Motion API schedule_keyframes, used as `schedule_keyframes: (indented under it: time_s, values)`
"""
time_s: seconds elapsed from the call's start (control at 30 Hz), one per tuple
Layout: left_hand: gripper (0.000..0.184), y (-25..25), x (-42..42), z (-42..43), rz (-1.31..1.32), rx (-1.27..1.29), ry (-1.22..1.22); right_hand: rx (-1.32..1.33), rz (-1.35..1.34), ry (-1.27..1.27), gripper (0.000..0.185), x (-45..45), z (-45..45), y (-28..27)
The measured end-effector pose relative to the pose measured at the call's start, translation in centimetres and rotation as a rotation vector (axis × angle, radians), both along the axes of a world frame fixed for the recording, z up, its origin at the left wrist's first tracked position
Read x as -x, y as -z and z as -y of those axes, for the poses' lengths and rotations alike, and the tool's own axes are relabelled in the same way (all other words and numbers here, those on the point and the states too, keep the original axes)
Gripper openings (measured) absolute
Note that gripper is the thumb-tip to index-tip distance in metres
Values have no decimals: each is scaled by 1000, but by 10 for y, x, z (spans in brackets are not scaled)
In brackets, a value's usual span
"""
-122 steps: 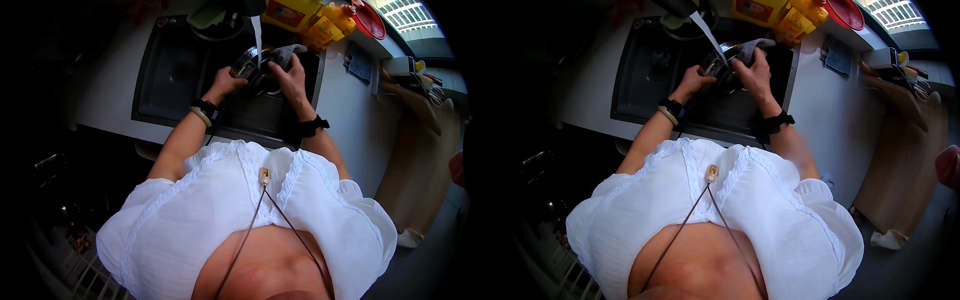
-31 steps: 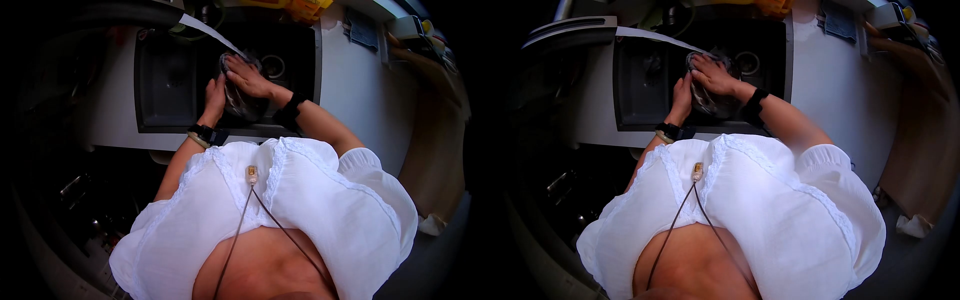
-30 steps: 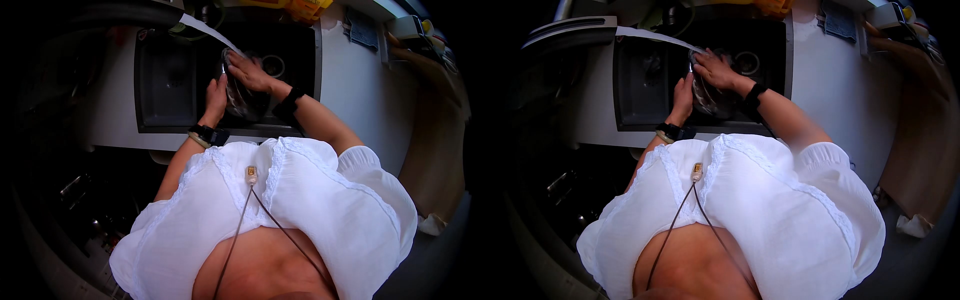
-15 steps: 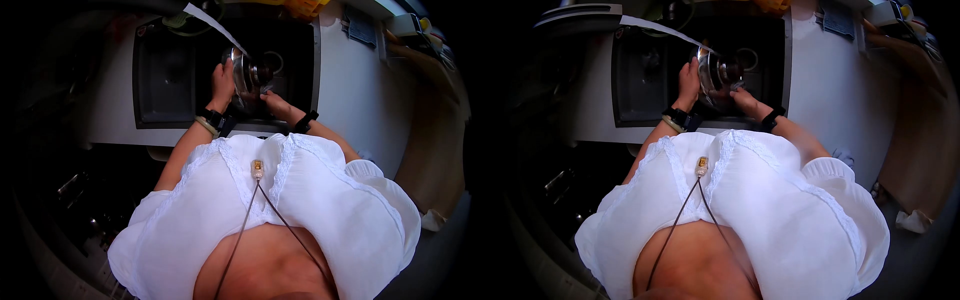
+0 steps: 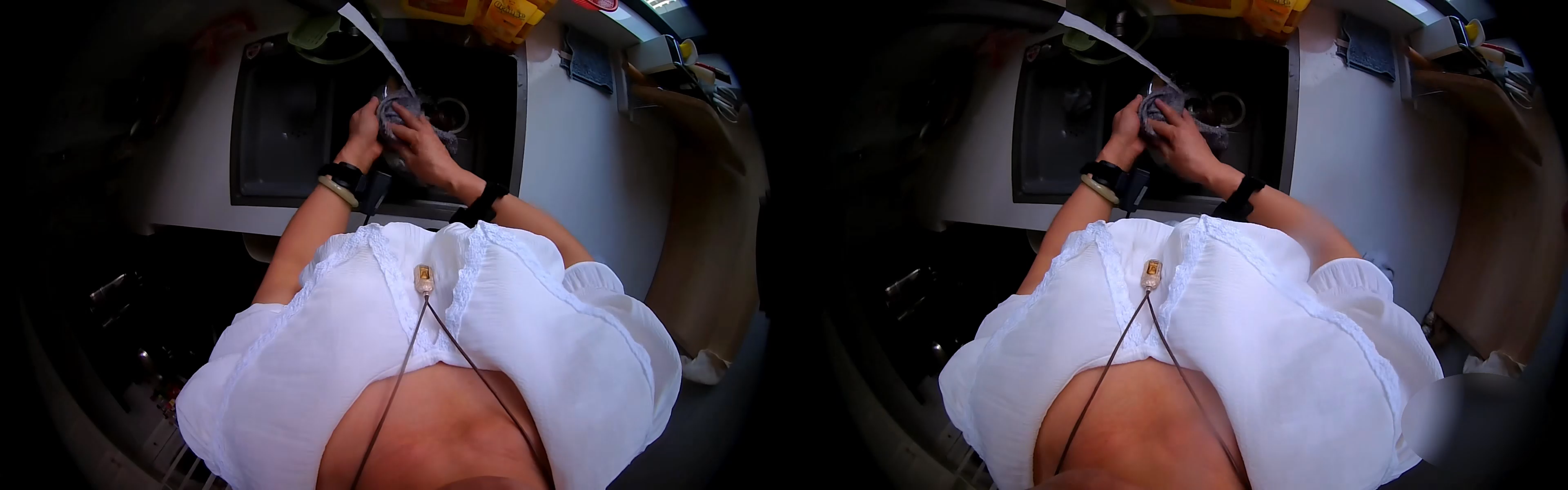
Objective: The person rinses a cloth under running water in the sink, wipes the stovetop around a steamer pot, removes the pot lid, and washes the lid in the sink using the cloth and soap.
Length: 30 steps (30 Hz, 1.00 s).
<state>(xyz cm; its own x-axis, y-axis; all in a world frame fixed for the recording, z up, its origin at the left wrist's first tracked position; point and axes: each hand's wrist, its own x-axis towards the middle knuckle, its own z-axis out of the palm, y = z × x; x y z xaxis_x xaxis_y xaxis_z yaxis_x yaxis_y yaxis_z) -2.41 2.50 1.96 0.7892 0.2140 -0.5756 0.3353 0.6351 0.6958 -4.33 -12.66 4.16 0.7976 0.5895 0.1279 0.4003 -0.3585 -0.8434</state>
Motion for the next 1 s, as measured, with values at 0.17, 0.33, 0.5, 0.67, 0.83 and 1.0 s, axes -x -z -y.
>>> schedule_keyframes:
  time_s: [0.17, 0.33, 0.5, 0.67, 0.83, 1.0]
  values:
    - [27, 26, -3, -11, -49, 38, -6, 44, 1, -78, 27, 47, 43, 2]
    - [30, 1, 9, -3, -18, -111, 77, 262, -475, 52, 26, 18, 88, 47]
    - [34, -9, 13, -4, -26, -414, 224, 703, -395, -322, 26, -55, 106, 40]
    - [34, -3, 17, -6, -78, -545, 309, 346, 405, -370, 55, -157, 75, -78]
    - [34, 4, 17, -12, -71, -558, 333, 440, 663, -657, 72, -179, 10, -109]
    - [36, -9, 18, -8, -93, -662, 338, 384, 468, -510, 70, -165, 14, -72]
